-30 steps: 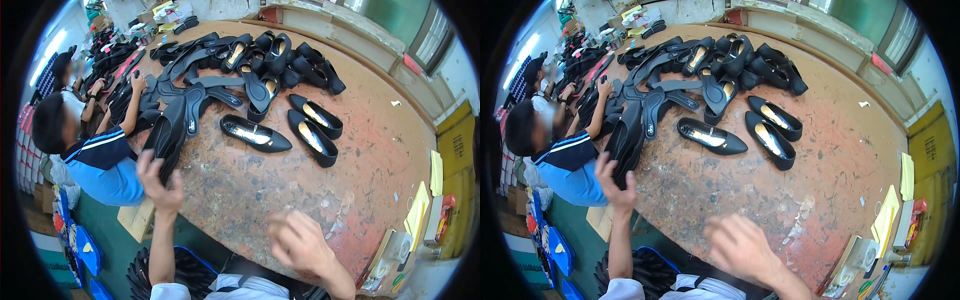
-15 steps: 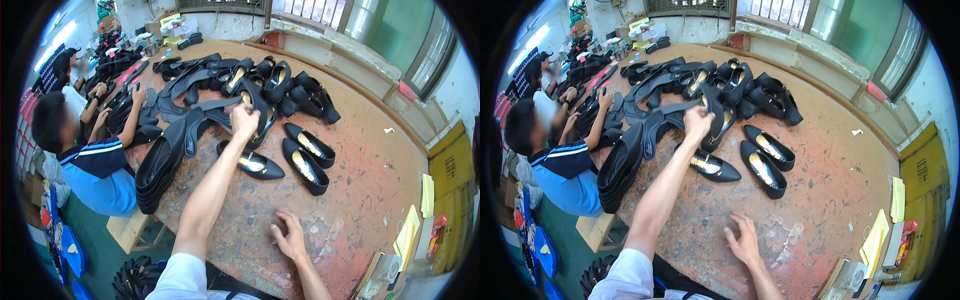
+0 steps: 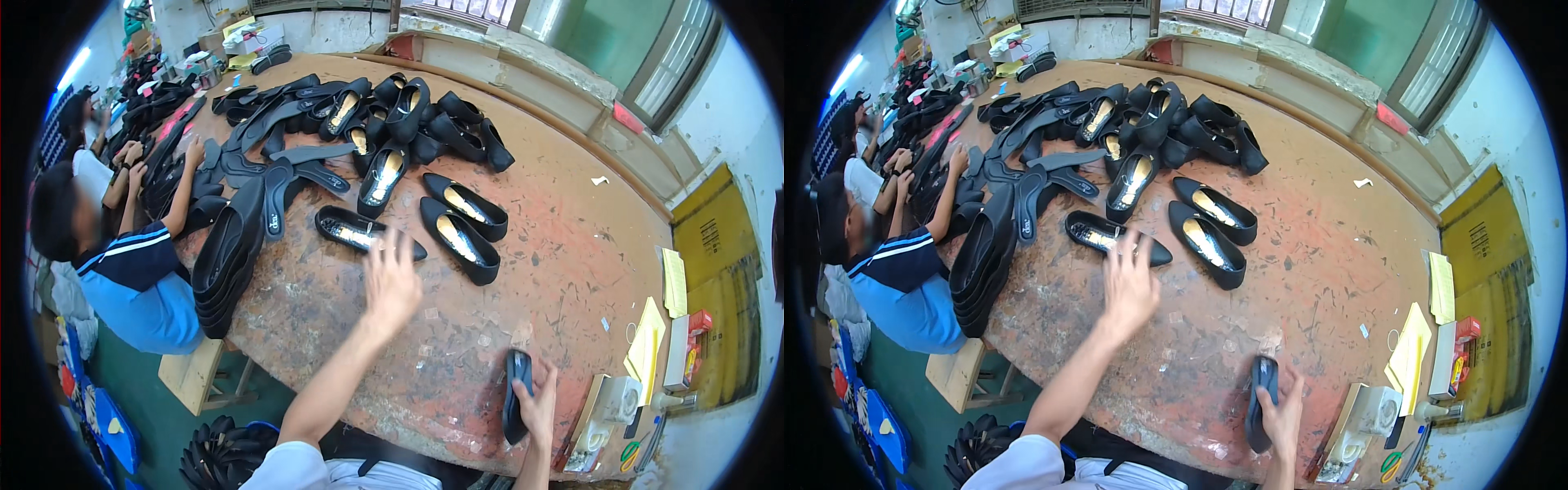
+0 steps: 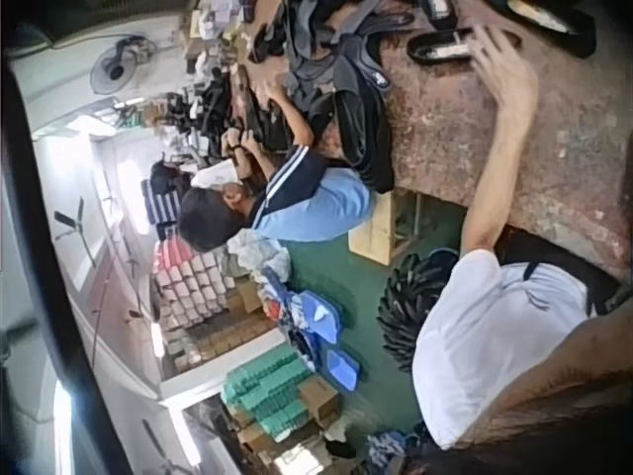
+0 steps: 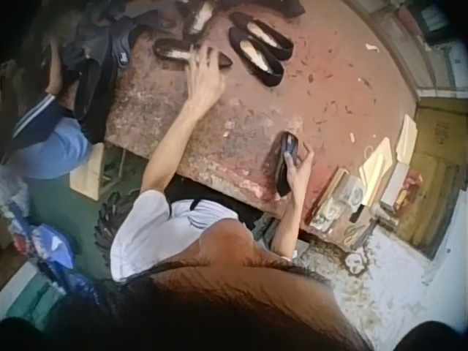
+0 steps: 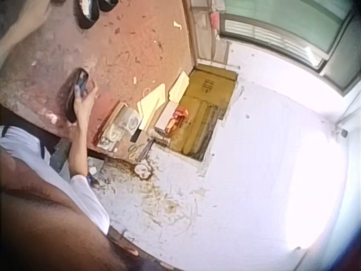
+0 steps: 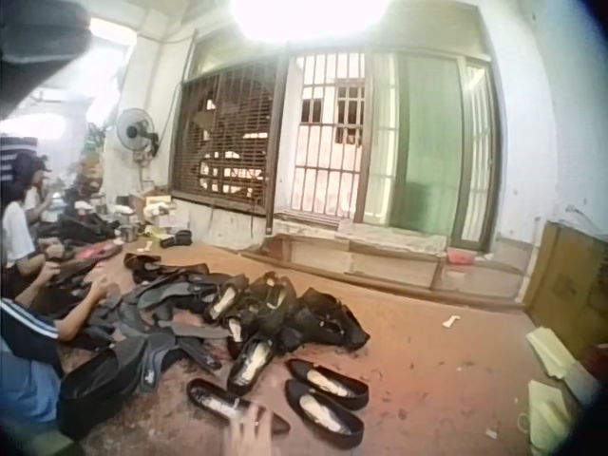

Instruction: The person assembles black flat shoes by inserting insoles into the shoe uppers. They pick up a shoe upper and an insole, press the insole into the upper, and then place the completed shoe on the table. The process is repeated for multiple pairs of shoes.

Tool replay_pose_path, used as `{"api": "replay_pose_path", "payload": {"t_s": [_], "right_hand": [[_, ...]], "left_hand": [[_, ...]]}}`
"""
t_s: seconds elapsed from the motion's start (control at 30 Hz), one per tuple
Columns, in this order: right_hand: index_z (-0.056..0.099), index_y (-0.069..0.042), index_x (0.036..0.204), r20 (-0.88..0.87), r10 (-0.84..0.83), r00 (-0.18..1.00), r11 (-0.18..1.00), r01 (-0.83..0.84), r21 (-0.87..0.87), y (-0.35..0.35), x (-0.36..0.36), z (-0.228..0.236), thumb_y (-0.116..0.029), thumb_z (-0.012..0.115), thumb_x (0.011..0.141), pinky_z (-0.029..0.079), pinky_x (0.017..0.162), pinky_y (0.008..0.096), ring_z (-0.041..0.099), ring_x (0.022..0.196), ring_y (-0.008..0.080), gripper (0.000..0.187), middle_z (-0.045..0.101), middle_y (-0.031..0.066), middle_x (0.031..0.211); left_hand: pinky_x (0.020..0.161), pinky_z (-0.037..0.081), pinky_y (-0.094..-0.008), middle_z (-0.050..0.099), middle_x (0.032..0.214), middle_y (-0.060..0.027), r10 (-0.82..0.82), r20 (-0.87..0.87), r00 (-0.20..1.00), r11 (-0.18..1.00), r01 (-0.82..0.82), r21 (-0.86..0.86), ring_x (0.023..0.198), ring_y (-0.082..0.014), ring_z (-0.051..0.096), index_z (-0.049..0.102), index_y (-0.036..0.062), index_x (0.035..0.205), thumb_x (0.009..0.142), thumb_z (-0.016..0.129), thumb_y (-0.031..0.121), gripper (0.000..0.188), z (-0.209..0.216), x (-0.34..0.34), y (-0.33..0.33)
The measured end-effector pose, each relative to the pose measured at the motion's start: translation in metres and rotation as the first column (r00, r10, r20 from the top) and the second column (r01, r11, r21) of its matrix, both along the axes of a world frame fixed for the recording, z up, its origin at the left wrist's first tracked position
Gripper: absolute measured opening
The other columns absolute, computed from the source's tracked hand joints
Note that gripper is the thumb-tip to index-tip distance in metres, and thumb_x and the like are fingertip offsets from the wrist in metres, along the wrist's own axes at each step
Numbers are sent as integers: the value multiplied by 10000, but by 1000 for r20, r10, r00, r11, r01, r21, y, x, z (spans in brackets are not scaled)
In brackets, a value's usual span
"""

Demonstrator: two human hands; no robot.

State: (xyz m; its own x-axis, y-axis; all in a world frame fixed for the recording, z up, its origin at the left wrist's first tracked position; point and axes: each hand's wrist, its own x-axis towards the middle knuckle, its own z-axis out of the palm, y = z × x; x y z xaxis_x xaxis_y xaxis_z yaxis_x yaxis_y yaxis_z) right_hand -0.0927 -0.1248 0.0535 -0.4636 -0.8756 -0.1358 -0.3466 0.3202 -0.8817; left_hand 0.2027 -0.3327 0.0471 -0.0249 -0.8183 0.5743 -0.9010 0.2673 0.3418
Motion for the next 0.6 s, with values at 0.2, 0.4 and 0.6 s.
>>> {"api": "replay_pose_path", "payload": {"t_s": [0.2,0.4,0.6], "right_hand": [[565,-29,1057,-493,99,864,914,117,388,90,-21,8,-252,898,820,566,778,478,743,837,420,466,724,259,926],[576,-42,971,-399,129,908,991,-137,9,112,-11,53,-134,894,714,525,723,352,624,756,272,419,628,124,901],[682,-63,966,-472,331,817,906,-416,-85,115,-3,68,-131,932,686,544,728,389,676,867,285,382,708,123,1052]], "left_hand": [[1037,360,-586,754,1042,-137,-267,-27,963,917,263,300,1047,-307,713,646,44,1202,924,763,123,311,-17,14,27],[978,430,-494,723,1075,-110,-545,-270,794,676,606,419,1053,-284,690,683,41,1235,927,740,113,322,-30,-79,259],[903,535,-426,716,1075,-119,-362,-512,779,852,499,157,989,-309,691,719,12,1135,842,793,24,303,5,-48,275]]}}
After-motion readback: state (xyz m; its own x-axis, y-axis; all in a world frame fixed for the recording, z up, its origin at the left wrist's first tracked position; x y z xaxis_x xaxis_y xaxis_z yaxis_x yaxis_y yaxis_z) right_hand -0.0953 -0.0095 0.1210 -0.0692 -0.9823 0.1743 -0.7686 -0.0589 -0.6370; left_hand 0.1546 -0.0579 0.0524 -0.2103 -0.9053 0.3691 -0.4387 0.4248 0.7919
